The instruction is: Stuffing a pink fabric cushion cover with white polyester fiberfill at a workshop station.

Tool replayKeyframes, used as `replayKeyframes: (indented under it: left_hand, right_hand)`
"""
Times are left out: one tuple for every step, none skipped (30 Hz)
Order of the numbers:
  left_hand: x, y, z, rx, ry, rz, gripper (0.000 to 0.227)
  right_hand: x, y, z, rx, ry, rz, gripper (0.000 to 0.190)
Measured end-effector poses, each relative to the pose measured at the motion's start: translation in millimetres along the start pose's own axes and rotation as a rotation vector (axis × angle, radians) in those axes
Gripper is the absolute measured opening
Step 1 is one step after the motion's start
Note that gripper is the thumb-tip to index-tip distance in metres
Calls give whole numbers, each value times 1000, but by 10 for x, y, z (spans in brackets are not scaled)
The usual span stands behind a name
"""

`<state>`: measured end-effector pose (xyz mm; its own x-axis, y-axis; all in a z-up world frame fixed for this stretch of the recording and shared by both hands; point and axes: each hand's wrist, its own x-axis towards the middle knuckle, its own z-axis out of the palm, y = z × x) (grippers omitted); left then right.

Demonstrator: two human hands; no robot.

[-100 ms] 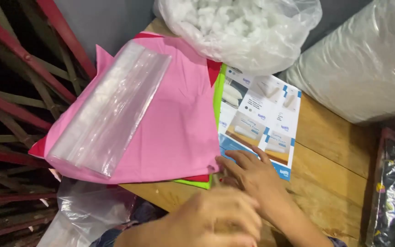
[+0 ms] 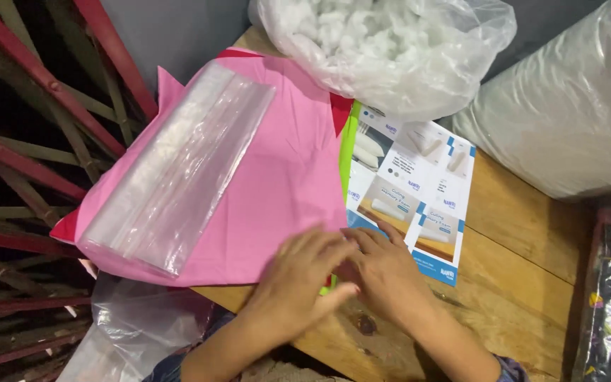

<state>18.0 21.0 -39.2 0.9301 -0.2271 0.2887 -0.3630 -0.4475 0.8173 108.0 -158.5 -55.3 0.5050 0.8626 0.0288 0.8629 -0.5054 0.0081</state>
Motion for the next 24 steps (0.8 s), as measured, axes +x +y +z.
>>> replayKeyframes:
  left_hand:
    - [17, -197, 13, 398, -62, -263, 75]
    - [1, -411, 63, 395, -58, -268, 75]
    - [-16, -622, 117, 497, -20, -278, 82]
    - [-33, -830, 173, 599, 16, -287, 93]
    - [-46, -833, 177, 595, 19, -292, 93]
    - [-65, -834, 181, 702, 65, -230, 89]
    - [-88, -831, 190, 809, 112, -168, 85]
    - [-82, -767, 142, 807, 112, -178, 85]
    - [-76, -698, 96, 736, 17, -225, 89]
    - [-40, -635, 34, 667, -73, -263, 94]
    - [-43, -631, 26, 669, -68, -266, 94]
    - [-53, -623, 21, 673, -64, -250, 98]
    - [-62, -614, 21, 678, -60, -234, 102]
    - [-70, -629, 28, 679, -61, -235, 102]
    - [-77, -642, 35, 656, -63, -205, 96]
    - [-78, -652, 43, 633, -63, -173, 91]
    - [-106, -711, 73, 634, -63, -175, 91]
    - [-127, -775, 102, 619, 9, -71, 78]
    - [-146, -840, 131, 602, 81, 33, 66]
    - [-155, -860, 144, 603, 82, 33, 66]
    - [-160, -879, 157, 593, 88, 48, 62]
    - [-161, -901, 172, 582, 92, 66, 57]
    - [-162, -908, 182, 582, 92, 69, 57]
    - [-164, -915, 189, 569, 42, 51, 60]
  right_hand:
    - [103, -45, -3, 60, 100, -37, 27]
    - [153, -43, 32, 60, 96, -42, 27]
    - [199, -40, 66, 90, 99, -23, 29]
    - [243, -36, 99, 120, 100, -3, 32]
    - [249, -32, 99, 120, 96, -8, 32]
    - [253, -33, 104, 151, 75, 31, 18]
    - [250, -35, 109, 181, 53, 71, 11]
    - [234, -37, 152, 185, 47, 64, 11]
    - [212, -39, 190, 126, 5, 134, 6]
    - [210, -24, 219, 60, -28, 204, 2]
    - [220, -31, 191, 59, -26, 198, 2]
    - [220, -46, 167, 104, -34, 222, 2]
    - [216, -58, 142, 149, -43, 247, 4]
    - [218, -49, 103, 152, -43, 246, 4]
    - [220, -39, 63, 222, -81, 261, 6]
    - [221, -24, 18, 291, -118, 276, 10]
    - [203, -11, -68, 292, -118, 274, 10]
    - [189, 7, -153, 372, -190, 211, 9]
    - [176, 26, -239, 452, -262, 146, 9]
    - [156, 52, -235, 451, -260, 145, 9]
    - [136, 79, -231, 451, -290, 128, 15]
    - [112, 108, -228, 451, -318, 114, 24]
    - [98, 105, -186, 450, -316, 116, 24]
    - [87, 102, -143, 395, -241, 66, 21]
